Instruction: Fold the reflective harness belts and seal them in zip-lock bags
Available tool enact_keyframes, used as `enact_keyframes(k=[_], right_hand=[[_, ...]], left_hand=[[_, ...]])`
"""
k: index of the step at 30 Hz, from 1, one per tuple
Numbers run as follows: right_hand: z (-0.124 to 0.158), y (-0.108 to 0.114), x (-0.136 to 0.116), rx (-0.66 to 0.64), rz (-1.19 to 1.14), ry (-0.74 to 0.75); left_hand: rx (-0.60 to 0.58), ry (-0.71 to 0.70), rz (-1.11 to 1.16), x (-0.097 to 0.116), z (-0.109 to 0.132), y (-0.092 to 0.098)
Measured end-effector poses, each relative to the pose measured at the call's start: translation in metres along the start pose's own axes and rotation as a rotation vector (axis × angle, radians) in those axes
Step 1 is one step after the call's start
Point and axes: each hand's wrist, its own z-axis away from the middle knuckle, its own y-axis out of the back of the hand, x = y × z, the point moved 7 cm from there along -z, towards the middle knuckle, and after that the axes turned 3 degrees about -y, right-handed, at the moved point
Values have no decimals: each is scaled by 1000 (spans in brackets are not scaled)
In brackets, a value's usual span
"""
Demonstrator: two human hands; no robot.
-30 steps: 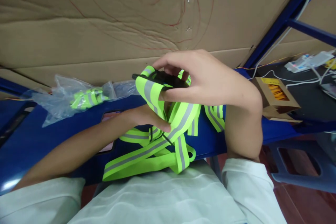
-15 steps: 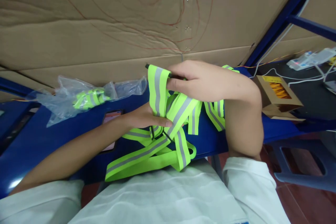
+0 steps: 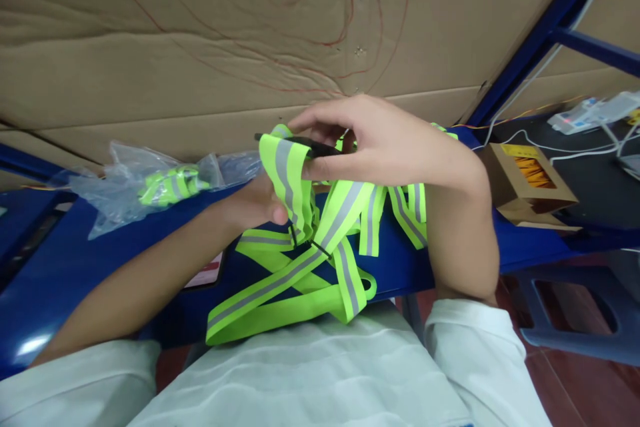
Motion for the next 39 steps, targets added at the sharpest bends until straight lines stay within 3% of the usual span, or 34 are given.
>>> enact_keyframes(k=[5,10,16,20,25,28,32,35,39], right_hand=[[1,-7,-11,-74,37,50],[7,-4,-19,-9,60,47],[7,-5,-20,11,119,50],[11,-14,-27,-72,111,59],[20,-11,-38,-49,120,46],[22,-10,-36,-73,129,29],[17,-24,-28,-264,74,50],[13,-35,-21,-376,-48,63],[12,-36,-11,-336,-141,-32]], left_hand=[[-137,209,-158,-9,-12,-25],[-157,245,-133,-2,-12,-45],[-69,274,-34,-8,12,-65],[-143,301,44,-15,33,-89],[-239,297,136,-3,43,-108],[-238,280,106,5,43,-106],[-228,210,-3,14,42,-92],[-302,212,-22,14,45,-86],[-260,210,-53,6,46,-72]])
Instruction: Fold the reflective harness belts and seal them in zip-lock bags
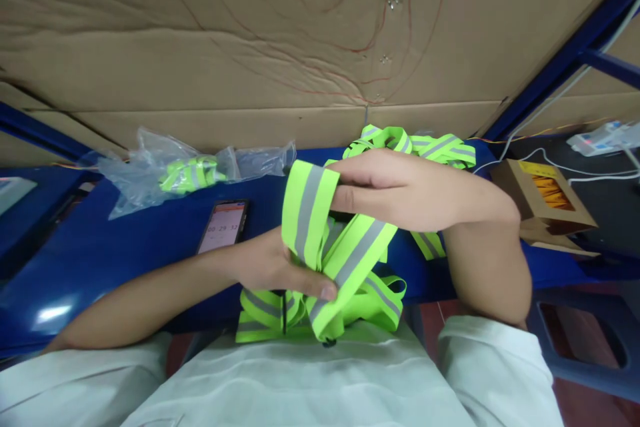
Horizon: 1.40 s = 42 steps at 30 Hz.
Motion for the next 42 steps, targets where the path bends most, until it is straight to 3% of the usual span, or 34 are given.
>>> enact_keyframes(k=[5,10,13,16,18,21,26,30,35,38,42], right_hand=[[3,-14,26,73,-200,-131],[0,-49,74,258,-712,-278],[-4,-80,94,240,-1032,-338],[-10,-104,112,195,-1134,-425],[-16,-111,124,217,-1063,-455],[-25,-108,134,271,-827,-382],[-22,-106,122,113,-593,-283],[-10,-110,95,-2,-328,-175],[-6,-110,84,234,-16,-205],[-7,-108,86,297,-74,-234],[-3,-95,90,434,-205,-249]], left_hand=[[44,44,-196,-11,0,14],[-12,135,-138,-29,3,16],[-104,222,-50,-53,9,5],[-59,238,7,-76,15,-1],[49,217,-6,-87,20,4],[167,210,-43,-96,29,15],[146,263,-100,-103,37,26],[148,228,-83,-103,35,26],[212,178,-75,-96,33,28],[287,220,2,-96,34,31],[391,319,343,-103,38,24]])
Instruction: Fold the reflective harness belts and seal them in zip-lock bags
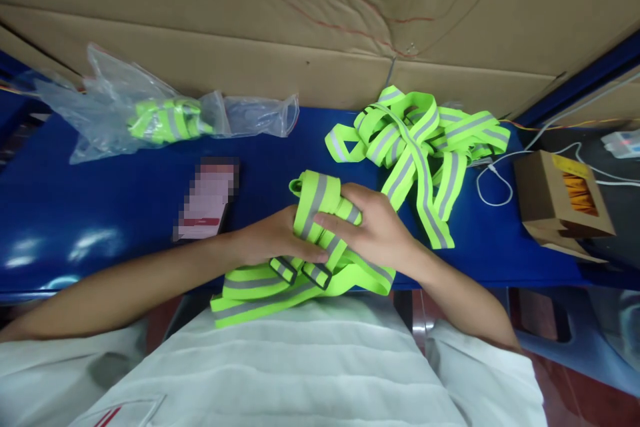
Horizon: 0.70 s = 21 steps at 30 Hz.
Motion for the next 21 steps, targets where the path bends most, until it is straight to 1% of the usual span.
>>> enact_keyframes(k=[2,3,5,8,9,11,13,15,17,19,21], right_hand=[[-1,6,0,48,-36,-4],[-1,7,0,63,-40,1],[-2,10,-2,93,-28,23],[-2,12,-5,119,-14,51],[-2,13,-6,120,-19,49],[0,14,-7,111,-41,35],[3,16,-8,96,-62,18],[4,17,-9,82,-68,14],[5,17,-10,77,-60,29],[5,18,-11,86,-42,46],[5,19,-10,96,-26,52]], left_hand=[[-1,54,139,-4,2,-6],[-6,60,173,-4,3,-9],[-20,49,202,-1,3,-13],[-49,31,232,2,2,-14],[-74,39,234,2,2,-14],[-170,75,200,-1,3,-16],[-291,105,104,-4,6,-19],[-353,81,-25,-4,8,-18],[-321,-4,-160,0,6,-14],[-234,-100,-292,7,3,-8],[-169,-156,-394,14,2,-5]])
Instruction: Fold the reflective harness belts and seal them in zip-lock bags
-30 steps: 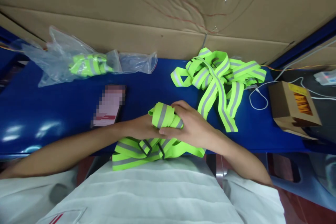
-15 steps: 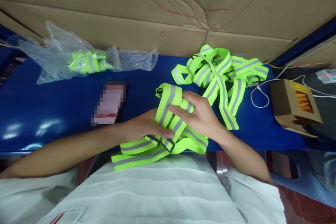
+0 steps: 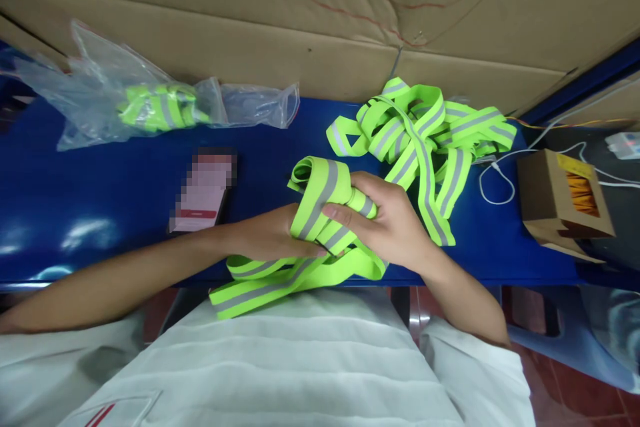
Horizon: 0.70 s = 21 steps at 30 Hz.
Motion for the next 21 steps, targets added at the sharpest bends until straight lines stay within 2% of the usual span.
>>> enact_keyframes(k=[7,10,13,16,21], right_hand=[[3,10,11,60,92,-90],[3,13,10,61,86,-96],[-1,12,11,3,-11,-100],[-6,7,19,-63,-80,-152],[-9,7,23,50,23,-93]], left_hand=[[-41,-34,-84,15,3,9],[14,-60,-137,18,3,17],[92,-118,-118,23,5,23],[24,-128,-63,23,5,18],[57,-121,-56,18,2,18]])
